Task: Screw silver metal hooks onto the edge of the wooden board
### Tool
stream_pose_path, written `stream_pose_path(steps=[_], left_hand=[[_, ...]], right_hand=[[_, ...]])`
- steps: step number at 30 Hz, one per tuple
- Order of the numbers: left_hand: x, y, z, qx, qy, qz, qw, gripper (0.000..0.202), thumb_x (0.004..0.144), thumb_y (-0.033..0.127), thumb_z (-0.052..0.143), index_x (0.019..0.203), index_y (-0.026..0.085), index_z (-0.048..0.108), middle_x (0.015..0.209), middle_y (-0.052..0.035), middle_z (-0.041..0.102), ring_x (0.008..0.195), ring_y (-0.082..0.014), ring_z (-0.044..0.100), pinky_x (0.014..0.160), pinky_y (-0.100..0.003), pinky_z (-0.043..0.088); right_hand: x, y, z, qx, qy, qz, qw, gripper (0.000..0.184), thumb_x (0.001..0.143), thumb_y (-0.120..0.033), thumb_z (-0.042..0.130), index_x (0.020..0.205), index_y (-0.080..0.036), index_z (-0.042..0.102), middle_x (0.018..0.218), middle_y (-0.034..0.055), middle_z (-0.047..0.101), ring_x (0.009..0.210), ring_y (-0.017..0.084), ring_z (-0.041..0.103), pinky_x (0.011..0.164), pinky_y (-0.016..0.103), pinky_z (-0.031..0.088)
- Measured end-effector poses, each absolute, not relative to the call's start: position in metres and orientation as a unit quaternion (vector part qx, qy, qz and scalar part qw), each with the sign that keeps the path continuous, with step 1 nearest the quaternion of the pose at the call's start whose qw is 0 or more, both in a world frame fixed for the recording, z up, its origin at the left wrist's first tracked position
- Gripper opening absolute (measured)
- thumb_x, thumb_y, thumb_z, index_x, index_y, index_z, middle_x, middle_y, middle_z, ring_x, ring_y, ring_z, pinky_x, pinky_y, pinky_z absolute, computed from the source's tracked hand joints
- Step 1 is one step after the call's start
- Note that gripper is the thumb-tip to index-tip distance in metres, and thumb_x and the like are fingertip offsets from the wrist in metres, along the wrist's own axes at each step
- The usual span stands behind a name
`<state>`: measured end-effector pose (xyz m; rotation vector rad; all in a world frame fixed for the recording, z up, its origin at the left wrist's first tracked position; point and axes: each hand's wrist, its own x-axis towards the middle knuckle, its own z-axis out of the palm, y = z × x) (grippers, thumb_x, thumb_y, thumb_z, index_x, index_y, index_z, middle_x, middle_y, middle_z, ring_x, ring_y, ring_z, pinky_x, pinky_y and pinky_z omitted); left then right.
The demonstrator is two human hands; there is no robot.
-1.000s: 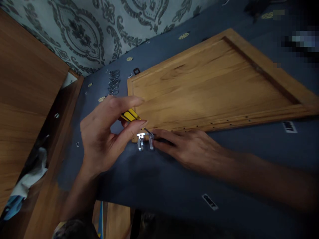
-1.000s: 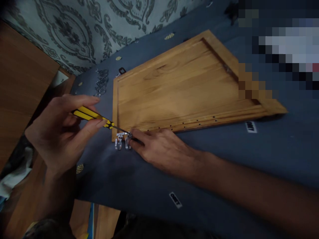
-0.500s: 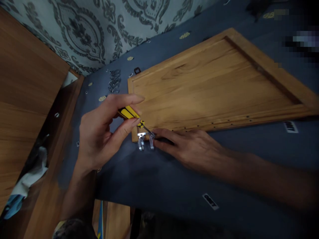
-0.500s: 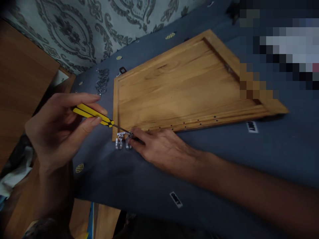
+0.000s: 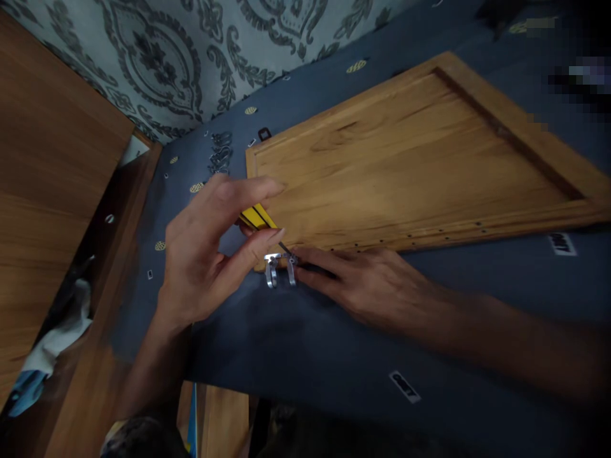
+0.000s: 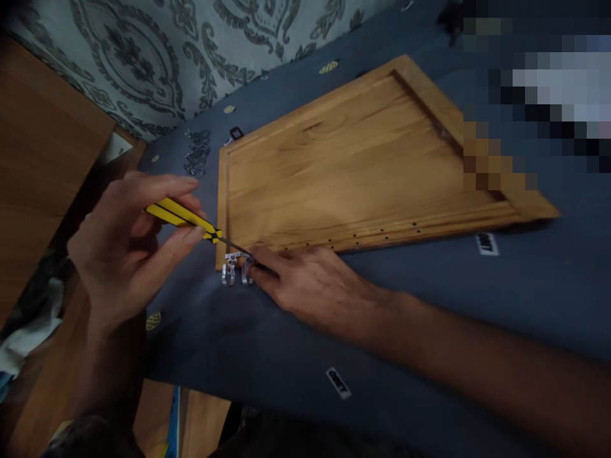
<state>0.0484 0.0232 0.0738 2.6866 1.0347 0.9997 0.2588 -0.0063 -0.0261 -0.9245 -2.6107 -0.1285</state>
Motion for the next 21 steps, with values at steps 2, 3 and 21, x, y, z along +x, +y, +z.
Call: stream_pose_path(steps=[2,3,21], left_hand=[[0.049,0.023,0.073,0.875,0.344,0.339,0.023,0.037,0.094,0.024,0.075,0.127,0.039,0.067,0.105,0.0024,0.075,0.085,-0.0206,0.07,0.072,-0.041,0.062],[0.049,0.023,0.072,0.873,0.346,0.344,0.015,0.037,0.093,0.025,0.076,0.126,0.039,0.068,0.104,0.003,0.076,0.083,-0.0205,0.07,0.073,-0.042,0.063],[0.038,0.029,0.076,0.875,0.327,0.338,0.115,0.04,0.092,0.021,0.078,0.127,0.037,0.069,0.106,0.0012,0.076,0.088,-0.0211,0.075,0.07,-0.037,0.063]], right_hand=[[0.259,-0.006,-0.027,-0.33,-0.923,-0.048,0.191,0.032,0.095,-0.01,0.058,0.121,-0.023,0.072,0.129,0.0075,0.074,0.069,0.016,0.074,0.048,0.027,0.048],[0.259,-0.006,-0.027,-0.328,-0.923,-0.049,0.194,0.031,0.095,-0.01,0.059,0.12,-0.023,0.073,0.128,0.0072,0.074,0.068,0.017,0.074,0.047,0.028,0.048],[0.258,-0.006,-0.014,-0.334,-0.937,-0.026,0.101,0.039,0.097,-0.007,0.053,0.127,-0.025,0.071,0.139,0.0078,0.069,0.076,0.021,0.078,0.051,0.033,0.056]])
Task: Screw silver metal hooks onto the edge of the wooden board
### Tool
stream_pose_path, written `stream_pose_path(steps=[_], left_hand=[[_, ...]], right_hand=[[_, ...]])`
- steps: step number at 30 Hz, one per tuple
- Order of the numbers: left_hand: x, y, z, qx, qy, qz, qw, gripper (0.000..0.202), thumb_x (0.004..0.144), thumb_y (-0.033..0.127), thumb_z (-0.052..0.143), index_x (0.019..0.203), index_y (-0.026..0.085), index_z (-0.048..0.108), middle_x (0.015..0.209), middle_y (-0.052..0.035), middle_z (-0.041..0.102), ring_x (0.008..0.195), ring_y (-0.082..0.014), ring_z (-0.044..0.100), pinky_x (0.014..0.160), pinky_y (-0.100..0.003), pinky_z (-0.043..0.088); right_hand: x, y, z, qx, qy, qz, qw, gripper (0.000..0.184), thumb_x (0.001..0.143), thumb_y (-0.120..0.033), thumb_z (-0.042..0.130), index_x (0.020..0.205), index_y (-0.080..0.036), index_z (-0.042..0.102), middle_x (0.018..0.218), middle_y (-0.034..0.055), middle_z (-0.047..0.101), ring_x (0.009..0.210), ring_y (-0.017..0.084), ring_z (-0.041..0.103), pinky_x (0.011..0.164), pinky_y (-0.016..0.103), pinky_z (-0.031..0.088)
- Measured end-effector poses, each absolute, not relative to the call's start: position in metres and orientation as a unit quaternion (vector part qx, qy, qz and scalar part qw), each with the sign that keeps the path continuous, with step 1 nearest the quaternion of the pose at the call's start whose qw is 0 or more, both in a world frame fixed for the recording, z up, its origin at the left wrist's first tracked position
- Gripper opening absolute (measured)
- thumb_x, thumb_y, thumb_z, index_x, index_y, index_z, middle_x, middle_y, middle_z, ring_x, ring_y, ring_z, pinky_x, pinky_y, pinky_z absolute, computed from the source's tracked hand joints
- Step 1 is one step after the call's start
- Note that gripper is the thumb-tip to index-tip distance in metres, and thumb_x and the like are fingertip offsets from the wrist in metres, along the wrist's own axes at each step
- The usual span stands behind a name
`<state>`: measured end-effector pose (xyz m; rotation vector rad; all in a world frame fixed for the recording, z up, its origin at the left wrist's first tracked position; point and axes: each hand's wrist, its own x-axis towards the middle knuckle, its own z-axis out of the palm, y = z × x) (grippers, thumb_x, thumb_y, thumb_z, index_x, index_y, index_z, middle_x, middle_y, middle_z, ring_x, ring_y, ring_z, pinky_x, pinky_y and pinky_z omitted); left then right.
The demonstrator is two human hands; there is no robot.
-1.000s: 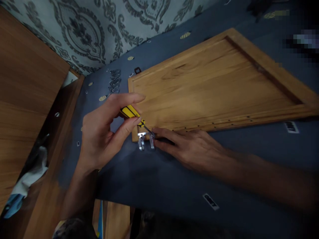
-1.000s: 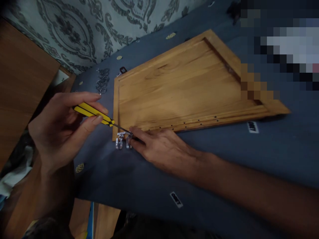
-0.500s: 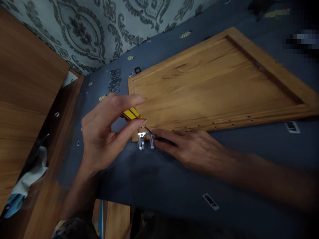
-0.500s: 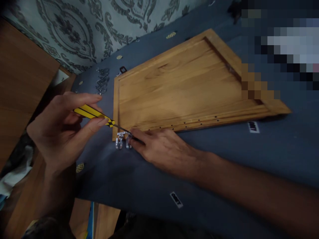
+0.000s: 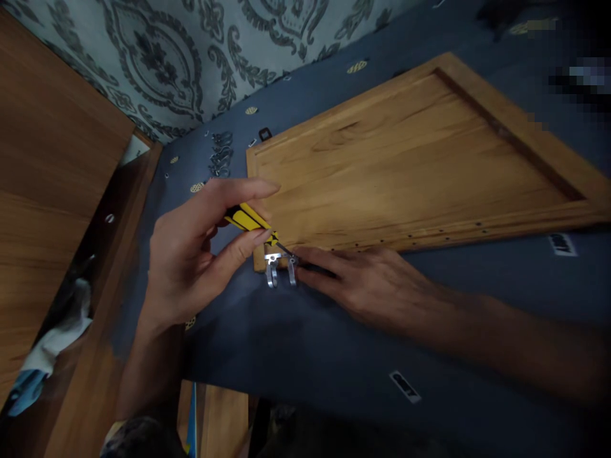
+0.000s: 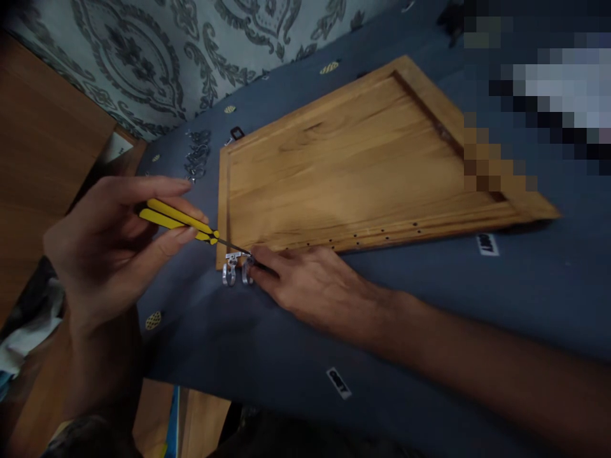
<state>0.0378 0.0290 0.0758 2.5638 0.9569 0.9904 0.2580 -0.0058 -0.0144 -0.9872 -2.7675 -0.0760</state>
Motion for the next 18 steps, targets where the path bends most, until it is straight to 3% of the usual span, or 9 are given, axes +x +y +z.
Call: stream_pose_path(steps=[7,14,18], left_hand=[[0.043,0.022,0.081,0.808,0.379,0.444,0.083,0.032,0.094,0.023,0.076,0.122,0.037,0.072,0.105,0.0023,0.073,0.093,-0.0215,0.073,0.075,-0.041,0.065],[0.04,0.029,0.074,0.838,0.347,0.414,0.077,0.028,0.094,0.033,0.077,0.122,0.033,0.072,0.097,0.0031,0.073,0.082,-0.0162,0.072,0.068,-0.033,0.065],[0.042,0.028,0.07,0.842,0.351,0.4,0.09,0.027,0.096,0.039,0.073,0.122,0.032,0.072,0.1,0.0009,0.074,0.084,-0.0196,0.073,0.07,-0.037,0.064]], right_hand=[[0.259,-0.005,-0.029,-0.318,-0.929,-0.052,0.182,0.038,0.095,-0.007,0.055,0.127,-0.021,0.071,0.134,0.0083,0.072,0.076,0.02,0.076,0.053,0.031,0.056],[0.259,-0.006,-0.025,-0.326,-0.925,-0.057,0.185,0.041,0.094,-0.003,0.052,0.124,-0.022,0.073,0.133,0.0075,0.072,0.066,0.017,0.073,0.046,0.03,0.048],[0.259,-0.006,-0.023,-0.325,-0.924,-0.066,0.187,0.036,0.094,-0.006,0.055,0.119,-0.023,0.074,0.128,0.0071,0.074,0.066,0.017,0.073,0.046,0.03,0.047]])
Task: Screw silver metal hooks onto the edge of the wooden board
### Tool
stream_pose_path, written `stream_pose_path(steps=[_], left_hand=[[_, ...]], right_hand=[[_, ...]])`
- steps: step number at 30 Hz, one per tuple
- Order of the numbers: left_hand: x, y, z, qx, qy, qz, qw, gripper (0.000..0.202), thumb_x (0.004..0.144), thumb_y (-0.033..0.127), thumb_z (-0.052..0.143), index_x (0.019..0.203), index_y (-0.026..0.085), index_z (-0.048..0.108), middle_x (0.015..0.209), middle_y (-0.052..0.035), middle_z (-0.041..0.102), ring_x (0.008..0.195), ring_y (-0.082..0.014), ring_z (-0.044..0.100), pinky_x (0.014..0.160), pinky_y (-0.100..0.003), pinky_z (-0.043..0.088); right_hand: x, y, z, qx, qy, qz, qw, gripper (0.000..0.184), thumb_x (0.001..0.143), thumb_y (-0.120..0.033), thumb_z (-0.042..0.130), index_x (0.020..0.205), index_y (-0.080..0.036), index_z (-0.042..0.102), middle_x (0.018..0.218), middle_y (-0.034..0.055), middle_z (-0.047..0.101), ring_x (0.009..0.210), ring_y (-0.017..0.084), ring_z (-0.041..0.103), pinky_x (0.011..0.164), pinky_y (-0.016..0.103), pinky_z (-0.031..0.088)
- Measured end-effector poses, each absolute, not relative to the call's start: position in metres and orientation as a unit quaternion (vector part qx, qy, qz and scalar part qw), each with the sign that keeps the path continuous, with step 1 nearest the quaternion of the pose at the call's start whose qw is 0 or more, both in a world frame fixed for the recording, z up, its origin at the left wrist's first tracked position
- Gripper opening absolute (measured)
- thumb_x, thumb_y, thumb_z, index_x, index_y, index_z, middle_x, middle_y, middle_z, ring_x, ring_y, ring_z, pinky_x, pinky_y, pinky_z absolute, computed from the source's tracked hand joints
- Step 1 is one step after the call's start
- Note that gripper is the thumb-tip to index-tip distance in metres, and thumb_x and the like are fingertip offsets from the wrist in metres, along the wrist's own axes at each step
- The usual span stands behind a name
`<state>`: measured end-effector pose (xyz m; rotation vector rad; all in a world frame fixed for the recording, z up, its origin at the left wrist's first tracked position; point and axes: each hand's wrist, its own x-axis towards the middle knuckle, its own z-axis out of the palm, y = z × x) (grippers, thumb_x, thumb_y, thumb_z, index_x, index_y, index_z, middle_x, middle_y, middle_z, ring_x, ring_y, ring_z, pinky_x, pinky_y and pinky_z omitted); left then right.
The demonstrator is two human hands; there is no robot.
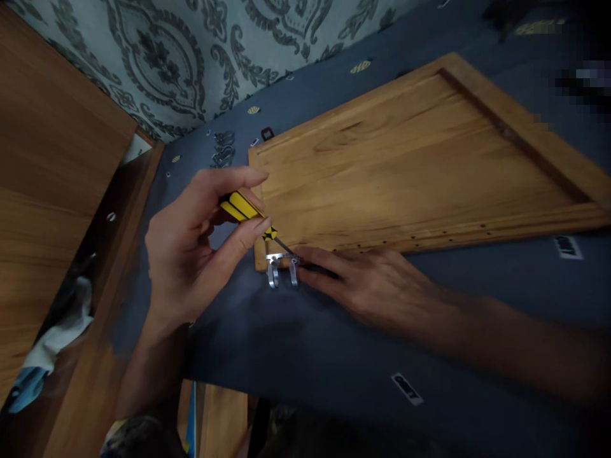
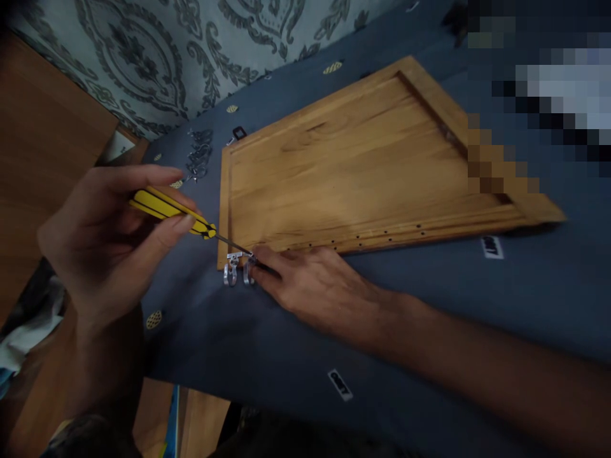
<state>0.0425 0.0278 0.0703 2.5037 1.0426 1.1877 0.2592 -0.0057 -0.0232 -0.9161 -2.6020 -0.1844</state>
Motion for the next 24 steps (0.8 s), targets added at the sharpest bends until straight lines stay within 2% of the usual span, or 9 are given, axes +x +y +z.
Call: stream_pose_path(steps=[2,6,12,15,21,24], left_hand=[[0.0439,0.0256,0.0718,0.84,0.365,0.391,0.09,0.027,0.095,0.041,0.074,0.121,0.033,0.072,0.1,-0.0003,0.075,0.083,-0.0212,0.073,0.069,-0.039,0.064],[0.045,0.0233,0.075,0.841,0.377,0.378,0.09,0.027,0.093,0.029,0.077,0.119,0.034,0.072,0.096,0.0002,0.075,0.084,-0.0211,0.072,0.068,-0.037,0.064],[0.0451,0.0233,0.0747,0.845,0.373,0.372,0.095,0.031,0.092,0.023,0.076,0.121,0.034,0.071,0.096,0.0015,0.074,0.083,-0.0195,0.071,0.067,-0.036,0.063],[0.045,0.023,0.0746,0.845,0.372,0.369,0.104,0.035,0.091,0.019,0.077,0.122,0.036,0.071,0.096,0.0028,0.074,0.082,-0.0187,0.072,0.067,-0.036,0.062],[0.0439,0.0246,0.0742,0.853,0.359,0.368,0.089,0.038,0.089,0.026,0.079,0.123,0.041,0.072,0.105,0.0036,0.078,0.081,-0.0217,0.073,0.07,-0.041,0.065],[0.044,0.0247,0.0748,0.859,0.351,0.36,0.093,0.039,0.09,0.025,0.077,0.125,0.042,0.072,0.11,0.0026,0.077,0.084,-0.0228,0.074,0.074,-0.042,0.066]], right_hand=[[0.2591,-0.0052,-0.0245,-0.324,-0.923,-0.068,0.195,0.035,0.094,-0.006,0.056,0.119,-0.022,0.074,0.128,0.0075,0.074,0.066,0.018,0.074,0.046,0.03,0.048],[0.2593,-0.0054,-0.0263,-0.321,-0.923,-0.064,0.204,0.036,0.093,-0.006,0.057,0.119,-0.022,0.074,0.129,0.0069,0.074,0.066,0.018,0.074,0.046,0.029,0.048],[0.2587,-0.0062,-0.0209,-0.331,-0.933,-0.038,0.134,0.04,0.095,-0.007,0.055,0.127,-0.025,0.072,0.135,0.009,0.071,0.072,0.016,0.075,0.05,0.027,0.051],[0.2583,-0.006,-0.0213,-0.332,-0.933,-0.041,0.13,0.039,0.096,-0.009,0.057,0.128,-0.025,0.071,0.137,0.0088,0.07,0.072,0.017,0.075,0.051,0.028,0.053],[0.2594,-0.0068,-0.0249,-0.331,-0.929,-0.056,0.158,0.038,0.096,-0.008,0.056,0.125,-0.025,0.072,0.135,0.0068,0.072,0.07,0.018,0.075,0.05,0.029,0.051],[0.2598,-0.0072,-0.0245,-0.328,-0.929,-0.053,0.163,0.038,0.096,-0.007,0.055,0.126,-0.025,0.072,0.134,0.0068,0.072,0.069,0.018,0.074,0.05,0.03,0.05]])
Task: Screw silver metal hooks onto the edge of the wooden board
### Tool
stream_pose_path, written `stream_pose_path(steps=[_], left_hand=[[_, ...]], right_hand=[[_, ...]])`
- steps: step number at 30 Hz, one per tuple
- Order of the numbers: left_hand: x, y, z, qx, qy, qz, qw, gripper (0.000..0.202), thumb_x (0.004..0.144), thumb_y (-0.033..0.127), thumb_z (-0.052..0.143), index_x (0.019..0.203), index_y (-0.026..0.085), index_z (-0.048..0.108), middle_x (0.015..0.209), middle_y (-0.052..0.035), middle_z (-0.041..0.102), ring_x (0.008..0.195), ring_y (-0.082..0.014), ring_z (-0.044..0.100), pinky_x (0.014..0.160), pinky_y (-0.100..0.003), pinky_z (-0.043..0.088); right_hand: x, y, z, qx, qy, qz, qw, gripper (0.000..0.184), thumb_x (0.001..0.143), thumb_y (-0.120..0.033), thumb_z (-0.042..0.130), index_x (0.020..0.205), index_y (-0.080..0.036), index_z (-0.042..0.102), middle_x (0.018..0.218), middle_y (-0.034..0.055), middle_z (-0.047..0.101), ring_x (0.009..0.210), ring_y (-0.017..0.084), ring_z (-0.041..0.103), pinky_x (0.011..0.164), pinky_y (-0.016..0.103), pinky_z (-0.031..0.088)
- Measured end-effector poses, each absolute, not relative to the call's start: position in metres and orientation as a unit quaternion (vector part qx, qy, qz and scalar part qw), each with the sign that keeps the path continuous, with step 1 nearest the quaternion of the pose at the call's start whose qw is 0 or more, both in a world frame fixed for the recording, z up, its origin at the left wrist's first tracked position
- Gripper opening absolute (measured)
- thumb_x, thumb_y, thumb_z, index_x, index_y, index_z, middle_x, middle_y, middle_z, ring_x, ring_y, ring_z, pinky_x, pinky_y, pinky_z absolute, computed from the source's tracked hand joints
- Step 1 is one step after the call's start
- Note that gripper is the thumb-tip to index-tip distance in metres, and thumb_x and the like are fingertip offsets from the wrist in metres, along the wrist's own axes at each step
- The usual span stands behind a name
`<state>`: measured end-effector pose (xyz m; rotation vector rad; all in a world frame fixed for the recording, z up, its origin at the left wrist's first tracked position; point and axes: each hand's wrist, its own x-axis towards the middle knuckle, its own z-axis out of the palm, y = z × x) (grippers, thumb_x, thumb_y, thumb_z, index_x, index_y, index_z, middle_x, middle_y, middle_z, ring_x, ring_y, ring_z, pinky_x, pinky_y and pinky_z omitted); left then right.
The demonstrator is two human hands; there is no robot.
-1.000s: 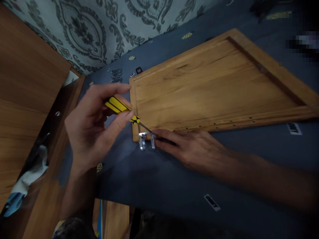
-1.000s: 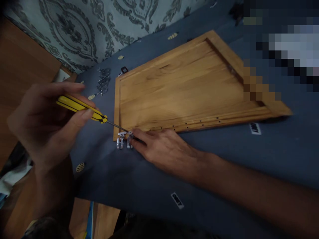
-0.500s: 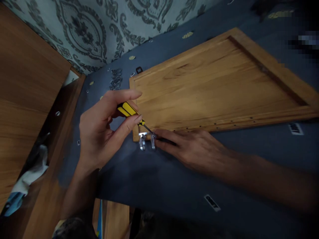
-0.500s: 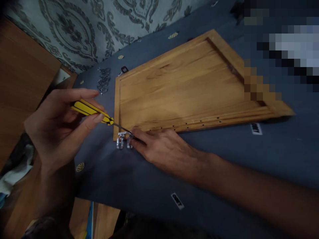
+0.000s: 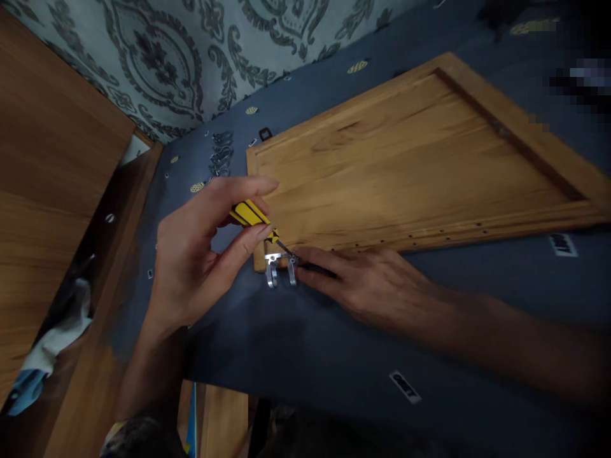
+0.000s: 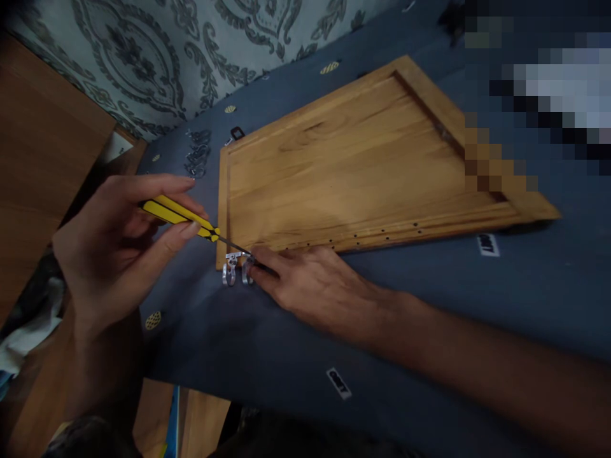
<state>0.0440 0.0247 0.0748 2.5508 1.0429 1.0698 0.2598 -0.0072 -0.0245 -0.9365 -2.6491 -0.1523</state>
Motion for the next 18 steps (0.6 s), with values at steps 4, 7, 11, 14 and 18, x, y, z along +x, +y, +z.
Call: stream_pose_path(steps=[4,7,11,14,18], left_hand=[[0.044,0.024,0.076,0.865,0.351,0.345,0.096,0.041,0.092,0.021,0.075,0.127,0.042,0.07,0.111,0.0032,0.076,0.086,-0.0213,0.075,0.077,-0.042,0.067],[0.044,0.024,0.077,0.868,0.352,0.337,0.088,0.041,0.093,0.019,0.074,0.128,0.04,0.069,0.111,0.004,0.074,0.089,-0.0182,0.074,0.08,-0.037,0.067],[0.046,0.024,0.076,0.875,0.359,0.319,0.064,0.039,0.096,0.024,0.072,0.13,0.04,0.066,0.111,0.0025,0.073,0.093,-0.019,0.072,0.08,-0.037,0.066],[0.048,0.024,0.074,0.863,0.373,0.338,0.029,0.029,0.094,0.031,0.075,0.122,0.037,0.07,0.103,0.0011,0.074,0.083,-0.0191,0.07,0.07,-0.036,0.065],[0.05,0.023,0.072,0.855,0.375,0.357,0.02,0.029,0.093,0.029,0.077,0.121,0.037,0.071,0.101,0.0018,0.076,0.081,-0.02,0.071,0.069,-0.038,0.065]], right_hand=[[0.26,-0.006,-0.027,-0.326,-0.93,-0.039,0.166,0.04,0.096,-0.007,0.052,0.127,-0.024,0.072,0.133,0.0087,0.072,0.068,0.018,0.073,0.051,0.031,0.052],[0.26,-0.005,-0.028,-0.325,-0.928,-0.038,0.18,0.04,0.096,-0.007,0.052,0.127,-0.023,0.072,0.133,0.0086,0.071,0.068,0.017,0.073,0.051,0.031,0.053],[0.259,-0.006,-0.023,-0.33,-0.929,-0.05,0.158,0.04,0.096,-0.006,0.054,0.129,-0.024,0.071,0.135,0.009,0.071,0.071,0.018,0.076,0.051,0.028,0.054],[0.259,-0.007,-0.018,-0.328,-0.935,-0.045,0.126,0.04,0.097,-0.006,0.053,0.129,-0.023,0.071,0.137,0.0104,0.07,0.073,0.02,0.077,0.054,0.032,0.058],[0.259,-0.007,-0.016,-0.326,-0.937,-0.032,0.122,0.041,0.098,-0.006,0.051,0.131,-0.023,0.069,0.135,0.0117,0.07,0.075,0.021,0.077,0.054,0.035,0.059]])
